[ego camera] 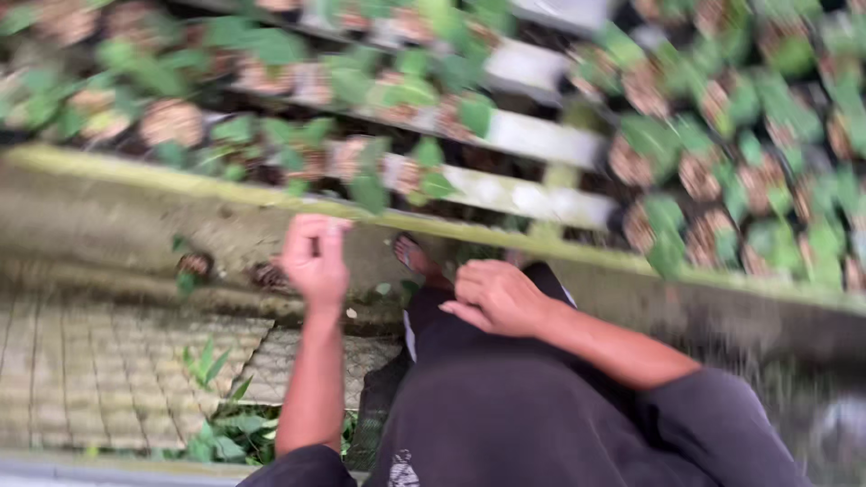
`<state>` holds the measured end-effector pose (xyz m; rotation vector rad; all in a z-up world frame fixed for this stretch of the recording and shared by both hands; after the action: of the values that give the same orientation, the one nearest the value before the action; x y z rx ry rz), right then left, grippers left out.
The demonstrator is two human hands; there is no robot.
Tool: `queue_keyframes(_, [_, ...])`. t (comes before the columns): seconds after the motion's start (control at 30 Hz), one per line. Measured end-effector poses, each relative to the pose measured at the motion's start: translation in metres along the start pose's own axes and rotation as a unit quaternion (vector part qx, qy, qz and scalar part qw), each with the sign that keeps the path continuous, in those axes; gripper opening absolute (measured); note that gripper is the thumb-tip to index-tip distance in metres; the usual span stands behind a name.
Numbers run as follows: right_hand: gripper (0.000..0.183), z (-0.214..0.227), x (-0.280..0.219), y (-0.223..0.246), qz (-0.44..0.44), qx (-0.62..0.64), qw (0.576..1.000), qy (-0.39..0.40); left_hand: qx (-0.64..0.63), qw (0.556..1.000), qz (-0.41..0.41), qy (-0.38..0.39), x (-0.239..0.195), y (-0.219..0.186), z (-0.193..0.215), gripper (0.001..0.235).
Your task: The person repeatedly picks up small potted plants from a multi-tiered shelf, turns them to view the leaves, and places them back. The person handles several different pots one at a time throughout the clip.
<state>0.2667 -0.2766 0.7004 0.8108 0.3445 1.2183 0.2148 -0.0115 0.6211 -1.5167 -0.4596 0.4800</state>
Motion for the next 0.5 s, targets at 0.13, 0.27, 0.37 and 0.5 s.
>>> queue_keyframes(0.13, [0.032, 0.022, -0.082, 0.001, -0.073, -0.001, 0.995, -0.075, -0.021, 0.995, 0.049, 0.084, -0.013, -0.025, -0.082, 0.007])
queue_keyframes(0.27, [0.033, 0.048, -0.153, -0.006, -0.128, -0.019, 0.984, -0.122, 0.063, 0.974, 0.022, 0.218, -0.056, -0.012, -0.173, 0.008])
queue_keyframes(0.37, [0.032, 0.071, -0.204, -0.016, -0.167, -0.028, 0.974, -0.149, 0.056, 0.940, 0.125, 0.311, -0.098, 0.018, -0.240, 0.013])
queue_keyframes(0.5, [0.029, 0.098, -0.278, -0.025, -0.238, -0.021, 0.954, -0.181, 0.072, 0.868, 0.270, 0.411, -0.149, 0.087, -0.318, 0.029])
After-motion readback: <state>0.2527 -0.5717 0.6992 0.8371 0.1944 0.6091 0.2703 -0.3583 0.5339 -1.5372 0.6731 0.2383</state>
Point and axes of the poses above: each hand's wrist, its own x-axis towards the middle knuckle, its own z-axis out of the back of the hand, y = z × x, the point moved 1 cm from there along x, towards the middle knuckle, and after that the axes turned 12 degrees about z, right-handed, at the moved point
